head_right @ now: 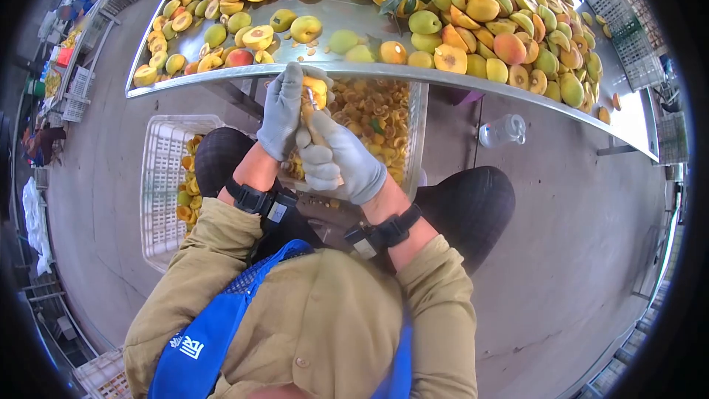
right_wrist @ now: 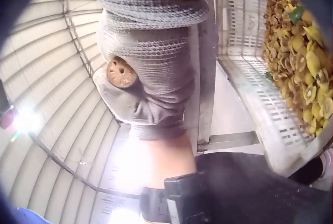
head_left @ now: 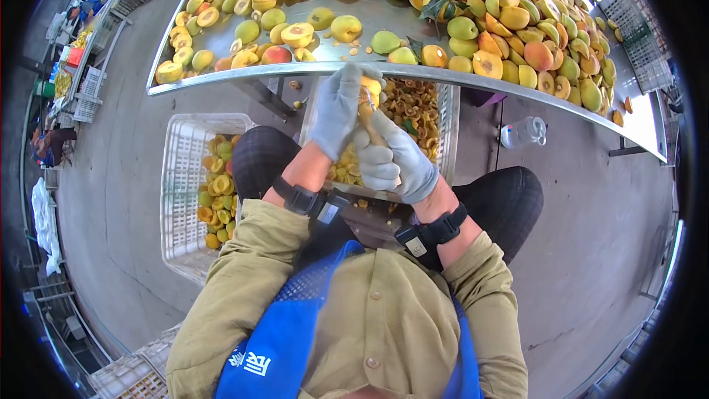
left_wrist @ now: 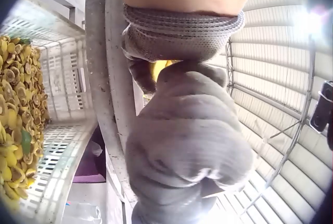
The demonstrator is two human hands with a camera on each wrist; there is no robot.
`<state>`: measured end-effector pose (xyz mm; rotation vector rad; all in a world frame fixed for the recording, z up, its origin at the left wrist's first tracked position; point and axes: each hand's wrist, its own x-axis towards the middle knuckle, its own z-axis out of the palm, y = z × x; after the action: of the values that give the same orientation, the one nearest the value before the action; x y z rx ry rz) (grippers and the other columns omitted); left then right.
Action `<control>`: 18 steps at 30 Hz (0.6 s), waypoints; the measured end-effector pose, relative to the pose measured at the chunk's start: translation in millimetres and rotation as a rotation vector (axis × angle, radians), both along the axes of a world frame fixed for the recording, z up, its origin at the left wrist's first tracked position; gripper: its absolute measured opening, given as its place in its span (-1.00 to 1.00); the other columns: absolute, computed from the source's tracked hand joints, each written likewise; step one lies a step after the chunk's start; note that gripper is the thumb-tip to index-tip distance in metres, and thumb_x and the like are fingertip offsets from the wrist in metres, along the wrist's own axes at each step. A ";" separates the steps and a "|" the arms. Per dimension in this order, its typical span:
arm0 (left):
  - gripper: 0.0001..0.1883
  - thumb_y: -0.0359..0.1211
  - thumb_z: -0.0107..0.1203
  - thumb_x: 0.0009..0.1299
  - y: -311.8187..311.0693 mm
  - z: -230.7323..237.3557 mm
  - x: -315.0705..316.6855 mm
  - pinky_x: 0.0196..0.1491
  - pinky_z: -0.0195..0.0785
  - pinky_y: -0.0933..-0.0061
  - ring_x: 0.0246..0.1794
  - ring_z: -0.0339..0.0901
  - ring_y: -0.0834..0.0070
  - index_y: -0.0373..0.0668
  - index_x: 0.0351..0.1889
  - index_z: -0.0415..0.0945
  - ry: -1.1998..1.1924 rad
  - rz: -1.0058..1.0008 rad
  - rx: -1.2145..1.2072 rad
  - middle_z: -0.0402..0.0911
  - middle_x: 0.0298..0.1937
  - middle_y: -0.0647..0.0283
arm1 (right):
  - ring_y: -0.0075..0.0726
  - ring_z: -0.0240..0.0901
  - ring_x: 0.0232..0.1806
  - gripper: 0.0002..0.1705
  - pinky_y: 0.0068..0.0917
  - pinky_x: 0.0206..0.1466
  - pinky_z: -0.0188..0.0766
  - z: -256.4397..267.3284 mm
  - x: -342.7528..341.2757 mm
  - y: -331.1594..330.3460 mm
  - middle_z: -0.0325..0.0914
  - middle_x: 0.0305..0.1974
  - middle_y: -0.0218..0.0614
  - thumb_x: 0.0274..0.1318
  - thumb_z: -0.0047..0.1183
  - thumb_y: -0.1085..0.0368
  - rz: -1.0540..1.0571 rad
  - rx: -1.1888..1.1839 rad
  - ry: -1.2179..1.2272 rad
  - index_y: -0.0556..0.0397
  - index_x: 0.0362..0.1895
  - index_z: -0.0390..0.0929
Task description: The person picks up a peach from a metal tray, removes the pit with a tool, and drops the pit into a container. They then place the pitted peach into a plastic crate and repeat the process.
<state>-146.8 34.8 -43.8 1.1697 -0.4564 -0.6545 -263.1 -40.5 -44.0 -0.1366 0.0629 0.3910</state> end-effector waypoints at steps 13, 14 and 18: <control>-0.47 0.04 -0.29 0.47 2.3 -5.9 6.5 -0.23 0.34 0.60 -0.32 0.46 0.63 -0.24 -0.21 0.50 -0.109 0.075 -0.003 0.54 -0.33 0.32 | -0.61 0.04 -0.87 -0.56 -0.63 -0.84 0.02 6.5 -37.1 -6.7 0.17 -0.74 -0.55 0.28 -0.23 -0.07 -0.184 -0.802 0.162 0.05 -0.39 0.35; -0.50 0.01 -0.27 0.47 6.9 -6.0 7.9 -0.23 0.34 0.59 -0.31 0.46 0.62 -0.24 -0.19 0.50 -0.145 0.095 -0.016 0.54 -0.33 0.32 | -0.59 0.05 -0.88 -0.58 -0.61 -0.84 0.04 0.8 -42.9 -7.4 0.19 -0.73 -0.53 0.27 -0.20 -0.05 -0.183 -1.083 0.205 0.05 -0.39 0.35; -0.75 -0.27 -0.11 0.40 57.1 22.8 25.2 -0.15 0.36 0.50 -0.28 0.49 0.50 -0.20 -0.14 0.49 -0.718 0.244 0.142 0.55 -0.29 0.25 | -0.52 0.16 -0.83 -0.67 -0.54 -0.79 0.11 -34.7 -57.2 -9.3 0.26 -0.70 -0.45 0.21 -0.08 0.06 -0.131 -1.380 0.414 0.06 -0.42 0.34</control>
<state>-121.6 91.9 -21.0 1.5593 -0.8601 -0.0336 -320.2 -49.8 -78.8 -1.4053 0.7481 0.1788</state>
